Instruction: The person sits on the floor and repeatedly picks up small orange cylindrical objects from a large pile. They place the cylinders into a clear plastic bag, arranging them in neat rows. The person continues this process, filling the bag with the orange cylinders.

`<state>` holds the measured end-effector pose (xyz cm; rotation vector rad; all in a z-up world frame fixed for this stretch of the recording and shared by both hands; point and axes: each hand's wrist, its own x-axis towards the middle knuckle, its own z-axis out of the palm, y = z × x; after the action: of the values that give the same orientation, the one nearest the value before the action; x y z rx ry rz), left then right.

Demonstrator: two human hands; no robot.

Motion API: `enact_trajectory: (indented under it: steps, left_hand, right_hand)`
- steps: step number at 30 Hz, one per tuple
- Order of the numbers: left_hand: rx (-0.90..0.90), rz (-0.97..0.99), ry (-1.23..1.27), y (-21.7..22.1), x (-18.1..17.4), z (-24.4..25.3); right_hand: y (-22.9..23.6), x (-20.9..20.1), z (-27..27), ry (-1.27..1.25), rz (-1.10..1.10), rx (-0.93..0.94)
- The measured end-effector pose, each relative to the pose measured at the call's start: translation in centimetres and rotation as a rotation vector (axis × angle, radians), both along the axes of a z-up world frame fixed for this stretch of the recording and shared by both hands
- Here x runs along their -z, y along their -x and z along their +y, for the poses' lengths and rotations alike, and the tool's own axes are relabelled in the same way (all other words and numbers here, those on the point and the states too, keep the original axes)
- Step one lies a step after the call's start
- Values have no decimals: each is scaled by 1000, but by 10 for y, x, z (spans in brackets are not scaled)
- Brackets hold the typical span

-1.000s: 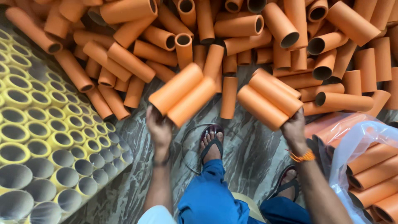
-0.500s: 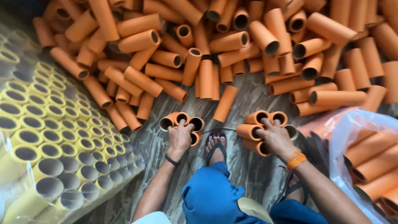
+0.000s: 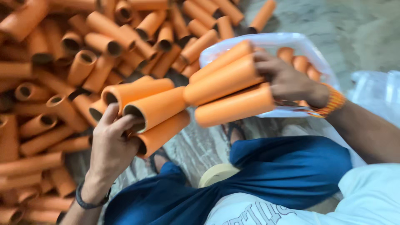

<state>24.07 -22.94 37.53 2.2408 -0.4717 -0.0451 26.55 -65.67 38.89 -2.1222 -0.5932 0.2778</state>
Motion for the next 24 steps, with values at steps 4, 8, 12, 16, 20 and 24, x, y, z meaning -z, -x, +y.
enact_trajectory:
  steps: [4, 8, 12, 16, 20, 24]
  left_hand:
    - [184, -178, 106, -51, -18, -114]
    - [144, -353, 259, -76, 33, -235]
    - [-32, -579, 320, -34, 134, -338]
    - [-96, -55, 297, -4, 221, -366]
    - [127, -169, 34, -5, 215, -330]
    - [345, -198, -21, -8, 140, -277]
  right_hand:
    - [78, -36, -72, 11, -13, 740]
    - [112, 36, -109, 411, -737, 1084]
    - [104, 160, -77, 491, -648, 1297]
    - [95, 220, -53, 581, -516, 1258]
    - [117, 180, -44, 638, -522, 1027]
    - [153, 114, -59, 680, -537, 720]
